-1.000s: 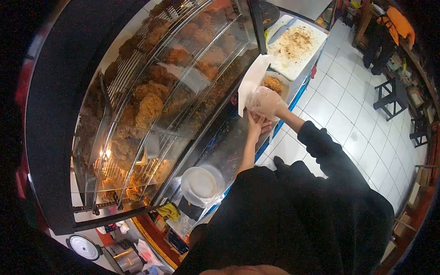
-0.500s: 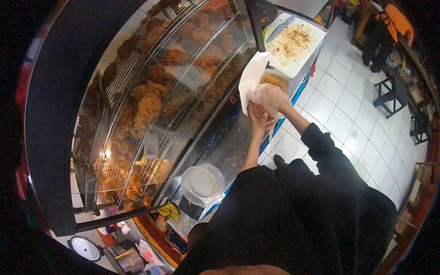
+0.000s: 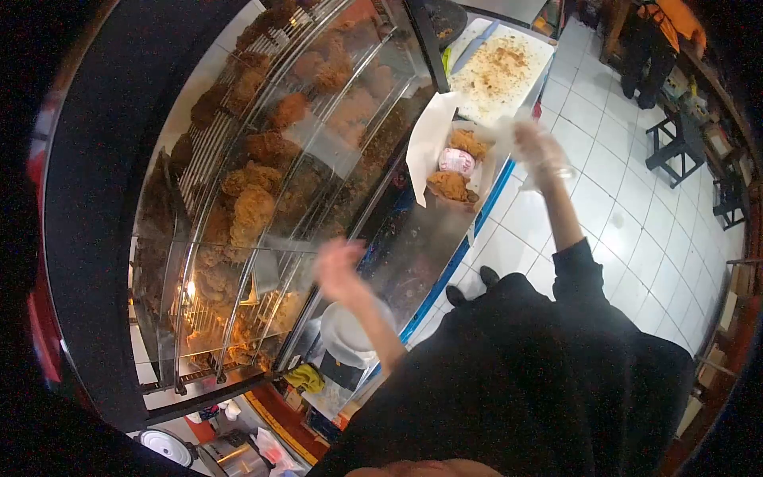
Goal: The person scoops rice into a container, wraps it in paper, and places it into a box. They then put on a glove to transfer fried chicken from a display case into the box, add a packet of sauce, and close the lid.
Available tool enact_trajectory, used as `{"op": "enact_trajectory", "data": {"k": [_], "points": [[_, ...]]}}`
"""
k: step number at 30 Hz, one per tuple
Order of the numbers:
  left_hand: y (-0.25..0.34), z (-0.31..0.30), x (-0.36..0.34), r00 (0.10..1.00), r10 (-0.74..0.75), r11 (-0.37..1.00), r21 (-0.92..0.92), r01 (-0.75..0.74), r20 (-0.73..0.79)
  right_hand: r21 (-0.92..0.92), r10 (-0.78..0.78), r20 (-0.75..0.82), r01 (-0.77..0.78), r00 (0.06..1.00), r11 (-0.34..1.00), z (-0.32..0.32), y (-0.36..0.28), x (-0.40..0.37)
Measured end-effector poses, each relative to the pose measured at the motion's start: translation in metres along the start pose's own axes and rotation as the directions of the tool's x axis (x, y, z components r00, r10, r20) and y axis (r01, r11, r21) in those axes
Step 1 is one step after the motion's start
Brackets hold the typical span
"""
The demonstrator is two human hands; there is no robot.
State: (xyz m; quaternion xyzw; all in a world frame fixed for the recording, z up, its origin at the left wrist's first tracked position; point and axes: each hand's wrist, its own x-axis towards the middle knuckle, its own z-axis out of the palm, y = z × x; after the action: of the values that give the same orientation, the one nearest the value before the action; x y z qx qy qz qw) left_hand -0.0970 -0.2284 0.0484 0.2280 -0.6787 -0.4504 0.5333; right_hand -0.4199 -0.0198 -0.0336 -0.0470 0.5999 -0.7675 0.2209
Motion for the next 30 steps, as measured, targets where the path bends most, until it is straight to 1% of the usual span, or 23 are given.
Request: {"op": "enact_trajectory", "data": {"k": [1,2,3,4,5,6,7,8,9,10,13,14,16,17,19,24,26,27,28,29,30], "points": [[0.008,-0.020,0.017,0.891,0.313,0.910,0.372,-0.183,-0.329,0.000,0.010,-0.003,-0.010,1.000,1.000,-0.001,-0.016,-0.009],[0.038,-0.014,0.036,0.664,0.475,0.834,0.536,-0.131,-0.577,0.139,0.026,0.005,-0.027,1.000,0.990,0.000,-0.030,-0.020],[0.030,-0.039,0.053,0.611,0.653,0.626,0.773,-0.103,-0.448,0.276,0.037,0.016,-0.040,0.999,0.960,0.004,-0.041,-0.030],[0.018,-0.063,0.065,0.562,0.782,0.358,0.932,-0.053,-0.269,0.408,0.046,0.031,-0.054,0.998,0.912,0.016,-0.057,-0.045],[0.009,-0.063,0.069,0.557,0.787,0.349,0.936,-0.049,-0.265,0.531,0.054,0.052,-0.073,0.997,0.844,0.015,-0.057,-0.051],[-0.002,-0.060,0.078,0.614,0.732,0.309,0.947,0.088,-0.296,0.534,0.058,0.077,-0.090,0.995,0.840,0.016,-0.056,-0.055],[-0.011,-0.060,0.088,0.650,0.680,0.246,0.941,0.234,-0.340,0.550,0.087,0.103,-0.129,0.991,0.825,0.020,-0.054,-0.058],[-0.016,-0.061,0.092,0.651,0.685,0.214,0.944,0.250,-0.328,0.563,0.121,0.143,-0.181,0.982,0.806,0.027,-0.050,-0.059],[-0.021,-0.062,0.092,0.651,0.691,0.176,0.946,0.272,-0.315,0.554,0.126,0.162,-0.196,0.979,0.809,0.030,-0.044,-0.059],[-0.028,-0.066,0.091,0.645,0.697,0.184,0.948,0.260,-0.312,0.542,0.129,0.184,-0.210,0.974,0.814,0.035,-0.040,-0.058],[-0.033,-0.083,0.085,0.664,0.707,0.165,0.969,0.182,-0.245,0.534,0.190,0.173,-0.254,0.966,0.806,0.060,-0.047,-0.062],[-0.034,-0.089,0.083,0.645,0.720,0.141,0.964,0.227,-0.257,0.519,0.197,0.164,-0.254,0.967,0.816,0.066,-0.047,-0.062],[-0.035,-0.102,0.078,0.680,0.710,0.121,0.983,0.137,-0.182,0.454,0.159,0.137,-0.205,0.978,0.867,0.065,-0.041,-0.053],[-0.034,-0.109,0.077,0.671,0.716,0.096,0.979,0.177,-0.192,0.427,0.196,0.091,-0.216,0.976,0.878,0.077,-0.052,-0.058],[-0.032,-0.124,0.075,0.668,0.713,0.181,0.976,0.118,-0.213,0.376,0.161,0.113,-0.192,0.980,0.906,0.074,-0.053,-0.057],[-0.025,-0.187,0.063,0.655,0.714,0.164,0.969,0.186,-0.247,0.301,0.127,0.194,-0.182,0.973,0.936,0.072,-0.052,-0.059],[-0.023,-0.215,0.057,0.648,0.722,0.182,0.970,0.163,-0.244,0.238,0.160,0.138,-0.190,0.977,0.953,0.079,-0.050,-0.064],[-0.021,-0.228,0.054,0.649,0.720,0.171,0.969,0.177,-0.246,0.201,0.145,0.188,-0.182,0.972,0.963,0.075,-0.043,-0.059],[-0.018,-0.238,0.052,0.648,0.720,0.165,0.968,0.186,-0.248,0.196,0.149,0.196,-0.187,0.969,0.963,0.069,-0.035,-0.048],[-0.015,-0.248,0.051,0.648,0.718,0.174,0.966,0.189,-0.256,0.308,-0.064,0.608,-0.161,0.792,0.938,0.065,-0.027,-0.037],[-0.015,-0.255,0.049,0.651,0.712,0.183,0.965,0.188,-0.262,0.414,-0.301,0.848,-0.193,0.436,0.890,0.063,-0.021,-0.034]]}}
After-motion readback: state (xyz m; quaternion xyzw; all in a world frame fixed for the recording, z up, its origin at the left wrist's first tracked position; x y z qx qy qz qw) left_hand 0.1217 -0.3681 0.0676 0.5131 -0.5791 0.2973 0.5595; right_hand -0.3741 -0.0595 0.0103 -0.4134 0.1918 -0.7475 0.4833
